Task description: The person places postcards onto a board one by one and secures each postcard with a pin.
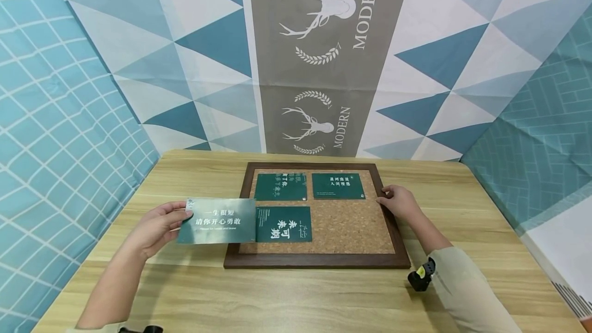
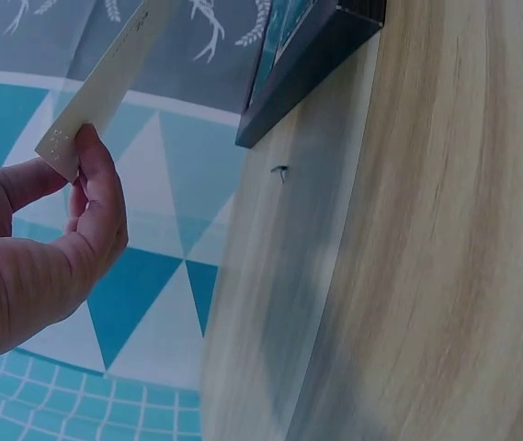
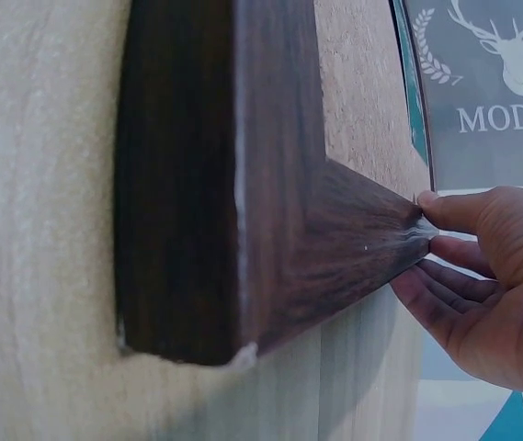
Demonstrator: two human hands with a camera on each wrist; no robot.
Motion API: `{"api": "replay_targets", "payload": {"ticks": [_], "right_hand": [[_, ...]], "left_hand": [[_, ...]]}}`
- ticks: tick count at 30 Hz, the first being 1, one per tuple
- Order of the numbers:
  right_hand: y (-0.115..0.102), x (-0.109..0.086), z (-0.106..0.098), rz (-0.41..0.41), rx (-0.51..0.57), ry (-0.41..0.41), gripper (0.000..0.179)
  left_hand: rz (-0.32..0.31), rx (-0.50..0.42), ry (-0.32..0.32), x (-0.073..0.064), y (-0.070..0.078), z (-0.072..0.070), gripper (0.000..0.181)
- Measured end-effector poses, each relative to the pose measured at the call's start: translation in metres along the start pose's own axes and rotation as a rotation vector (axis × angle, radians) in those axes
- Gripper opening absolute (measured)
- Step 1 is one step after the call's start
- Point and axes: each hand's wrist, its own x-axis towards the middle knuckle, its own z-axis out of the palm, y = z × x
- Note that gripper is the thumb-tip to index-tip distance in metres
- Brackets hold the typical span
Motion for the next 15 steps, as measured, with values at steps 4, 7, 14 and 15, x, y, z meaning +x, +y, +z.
{"api": "replay_targets", "payload": {"ticks": [4, 7, 14, 15], "right_hand": [[0.001, 0.001, 0.001, -0.001, -0.002, 0.005, 0.044], [0.001, 0.001, 0.001, -0.002, 0.0, 0.008, 0.043], [0.001, 0.0, 0.0, -0.011, 0.002, 0.01, 0.044], [0.002, 0.001, 0.0, -0.013, 0.002, 0.009, 0.044]], "left_hand": [[-0.001, 0.024, 0.004, 0.004, 0.001, 0.007, 0.043], [0.004, 0.04, 0.005, 0.006, 0.001, 0.011, 0.044], [0.024, 0.027, 0.016, 0.008, 0.002, 0.022, 0.035], [0.025, 0.029, 0.016, 0.008, 0.002, 0.024, 0.035]]}}
